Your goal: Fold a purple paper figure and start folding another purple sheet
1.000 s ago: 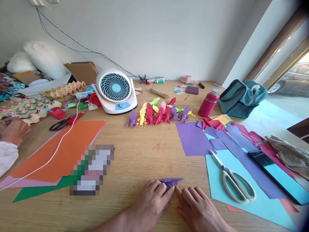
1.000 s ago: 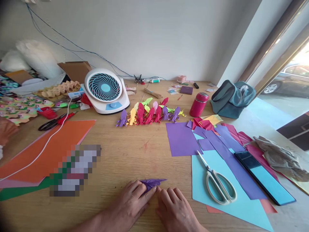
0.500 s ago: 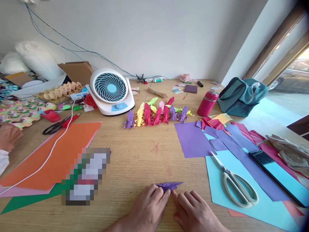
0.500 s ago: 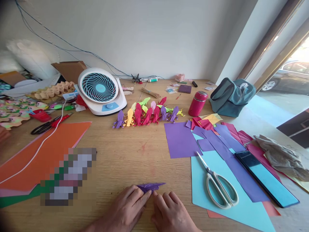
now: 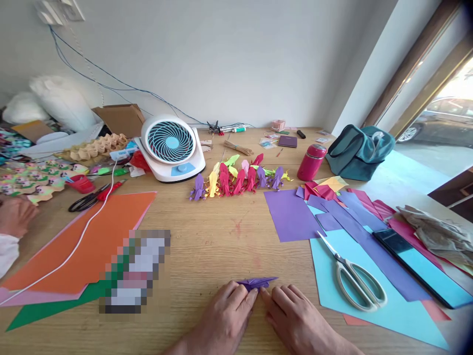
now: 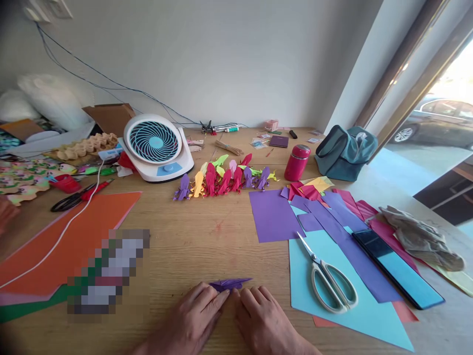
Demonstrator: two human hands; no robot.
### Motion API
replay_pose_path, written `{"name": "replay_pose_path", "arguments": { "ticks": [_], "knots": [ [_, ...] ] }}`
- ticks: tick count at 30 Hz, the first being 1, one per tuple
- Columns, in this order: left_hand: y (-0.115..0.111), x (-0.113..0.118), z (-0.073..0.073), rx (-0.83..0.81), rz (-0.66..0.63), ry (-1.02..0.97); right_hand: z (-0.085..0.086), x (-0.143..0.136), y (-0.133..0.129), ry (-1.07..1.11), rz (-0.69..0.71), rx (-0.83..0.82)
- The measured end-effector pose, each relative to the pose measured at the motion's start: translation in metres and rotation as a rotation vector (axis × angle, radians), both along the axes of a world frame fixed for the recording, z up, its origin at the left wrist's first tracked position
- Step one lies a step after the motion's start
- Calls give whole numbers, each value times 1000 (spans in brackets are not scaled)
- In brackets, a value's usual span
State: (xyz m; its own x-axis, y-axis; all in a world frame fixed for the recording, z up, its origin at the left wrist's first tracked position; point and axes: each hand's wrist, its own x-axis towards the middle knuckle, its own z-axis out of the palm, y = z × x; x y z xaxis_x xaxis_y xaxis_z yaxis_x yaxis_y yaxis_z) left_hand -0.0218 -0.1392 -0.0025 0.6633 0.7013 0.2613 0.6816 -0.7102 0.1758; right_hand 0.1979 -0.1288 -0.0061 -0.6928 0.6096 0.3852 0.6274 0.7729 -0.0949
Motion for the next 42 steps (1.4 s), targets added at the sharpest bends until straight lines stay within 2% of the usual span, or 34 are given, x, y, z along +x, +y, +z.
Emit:
{"name": "replay_pose_path", "arguments": {
  "ticks": [4, 8, 12, 17, 22, 27, 33, 39, 42],
  "knots": [
    [1, -1, 1, 7, -31, -42, -5, -1, 4, 22, 55, 69],
    [3, -1, -3, -52, -4, -87, -13, -8, 1, 41, 81, 147],
    [3, -1, -7, -90, -1, -123, -18, -13, -3, -51, 97, 177],
    [2, 1, 2, -127, 39, -94, -1, -8, -1, -146, 108, 106],
    [2, 3, 12, -115, 59, -97, 17, -1, 2, -138, 106, 51],
    [2, 1, 6, -57, 27, -111, 21, 1, 5, -148, 130, 39],
    [3, -1, -4, 21, -3, -30, 12, -5, 4, -141, 136, 111],
    [10, 7, 12, -21, 70, -55, 15, -4, 7, -129, 136, 57],
    [15, 13, 20, -45, 121, -80, 14, 0, 8, -85, 34, -10]
  ]
}}
